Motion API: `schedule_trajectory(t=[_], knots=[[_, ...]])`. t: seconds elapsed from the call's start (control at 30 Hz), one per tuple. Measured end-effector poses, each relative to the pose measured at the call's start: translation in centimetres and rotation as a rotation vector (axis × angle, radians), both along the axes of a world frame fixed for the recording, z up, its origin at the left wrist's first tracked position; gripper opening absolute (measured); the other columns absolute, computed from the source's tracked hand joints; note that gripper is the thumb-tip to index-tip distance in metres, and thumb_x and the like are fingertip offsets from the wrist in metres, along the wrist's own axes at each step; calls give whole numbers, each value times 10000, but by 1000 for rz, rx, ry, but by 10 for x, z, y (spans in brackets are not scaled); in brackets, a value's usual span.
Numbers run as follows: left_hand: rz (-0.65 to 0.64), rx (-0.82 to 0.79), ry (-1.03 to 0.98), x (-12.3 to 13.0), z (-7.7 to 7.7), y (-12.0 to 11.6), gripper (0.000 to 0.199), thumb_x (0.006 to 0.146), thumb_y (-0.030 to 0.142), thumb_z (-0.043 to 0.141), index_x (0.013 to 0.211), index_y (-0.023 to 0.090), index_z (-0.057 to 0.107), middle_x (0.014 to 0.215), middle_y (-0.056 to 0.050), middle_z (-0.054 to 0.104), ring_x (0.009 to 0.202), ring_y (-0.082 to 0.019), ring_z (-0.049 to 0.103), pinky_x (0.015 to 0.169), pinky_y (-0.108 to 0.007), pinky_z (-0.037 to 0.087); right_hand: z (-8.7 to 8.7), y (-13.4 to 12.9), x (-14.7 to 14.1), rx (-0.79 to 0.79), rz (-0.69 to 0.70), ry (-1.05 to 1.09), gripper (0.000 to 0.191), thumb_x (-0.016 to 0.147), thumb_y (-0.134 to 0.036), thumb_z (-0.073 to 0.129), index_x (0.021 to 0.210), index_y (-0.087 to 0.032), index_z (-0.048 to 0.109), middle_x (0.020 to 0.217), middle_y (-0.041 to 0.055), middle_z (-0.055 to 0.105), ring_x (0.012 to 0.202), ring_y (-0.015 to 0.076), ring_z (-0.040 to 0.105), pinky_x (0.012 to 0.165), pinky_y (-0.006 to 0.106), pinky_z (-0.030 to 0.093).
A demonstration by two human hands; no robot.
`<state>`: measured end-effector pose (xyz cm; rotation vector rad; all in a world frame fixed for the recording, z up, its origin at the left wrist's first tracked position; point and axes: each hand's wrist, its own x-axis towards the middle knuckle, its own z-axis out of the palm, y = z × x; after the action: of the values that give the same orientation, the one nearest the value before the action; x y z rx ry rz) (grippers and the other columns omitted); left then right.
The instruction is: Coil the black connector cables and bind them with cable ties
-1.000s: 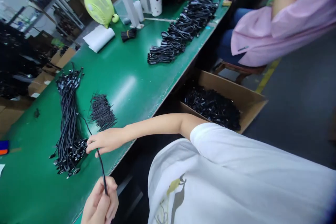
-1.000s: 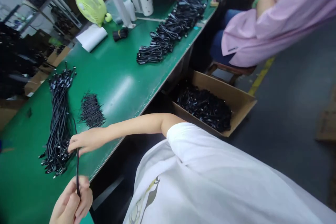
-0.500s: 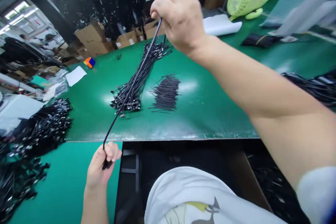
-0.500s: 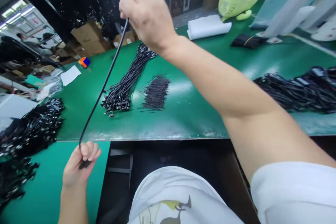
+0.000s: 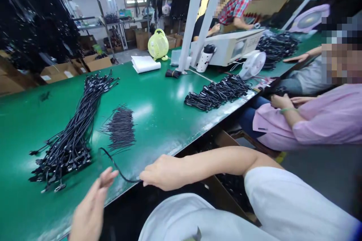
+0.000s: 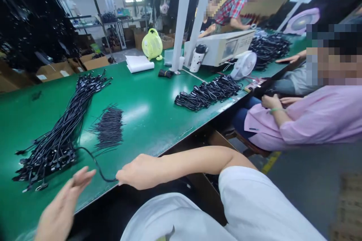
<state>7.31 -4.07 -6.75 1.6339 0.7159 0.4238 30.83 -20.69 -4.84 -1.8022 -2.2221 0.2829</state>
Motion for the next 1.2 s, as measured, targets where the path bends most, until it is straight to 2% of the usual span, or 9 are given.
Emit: schedule_trajectory(t=[0.1,0.2,0.33,0.47,0.67,0.77,0.93,1.1,1.2], knots=[[-138,55,118,39,-2,-36,266,736,439,804,912,244,762,788,-43,705,833,-208,662,812,-285,562,9,10,4,43,-24,82,277,1020,-414,450,936,-223,633,921,31,730,811,140,664,550,262,361],[-176,-314,39,51,9,-46,390,851,555,657,814,169,700,476,45,407,486,-105,442,560,-231,488,12,18,34,63,-145,158,302,973,-473,535,868,-216,653,899,31,729,840,154,666,663,257,431],[-137,-786,-184,38,20,-25,343,798,454,750,737,143,619,485,125,156,391,-26,121,360,-144,268,-21,16,63,116,-338,200,426,989,-542,368,880,-252,660,929,72,742,876,247,679,739,375,481],[48,-938,-189,23,14,-10,363,997,369,499,756,125,617,486,122,106,367,-33,96,359,-123,254,-55,11,71,140,-393,226,568,920,-753,243,800,-350,624,863,66,735,793,283,672,662,445,474],[57,-1009,-233,17,7,-8,481,1056,210,251,783,95,630,454,109,143,334,-40,126,366,-129,281,-58,8,73,134,-524,128,628,847,-846,156,880,-491,673,856,61,734,848,253,684,598,453,403],[224,-968,-349,11,11,0,441,1059,234,282,825,116,636,450,105,143,329,-38,130,354,-109,251,-59,7,84,143,-392,133,703,843,-872,205,1069,-405,679,960,74,761,788,222,688,608,381,448],[400,-768,-405,8,13,12,340,1055,337,361,1173,203,650,481,89,311,381,-38,351,476,-112,407,-56,-6,72,310,-149,-200,408,1039,-350,357,1154,-122,675,783,86,694,628,183,618,439,299,345],[66,-563,-244,26,-9,-6,462,921,547,591,1214,191,629,783,-5,672,801,-137,700,830,-268,541,-38,-4,15,352,317,-89,334,999,-117,378,936,-139,705,630,-3,626,514,126,569,488,266,384],[-175,-361,-89,35,-15,-24,489,898,601,586,1074,151,662,936,-81,732,961,-191,696,914,-307,506,-23,11,-2,331,365,94,294,1020,-217,437,871,-174,687,665,5,648,547,126,561,553,276,388]])
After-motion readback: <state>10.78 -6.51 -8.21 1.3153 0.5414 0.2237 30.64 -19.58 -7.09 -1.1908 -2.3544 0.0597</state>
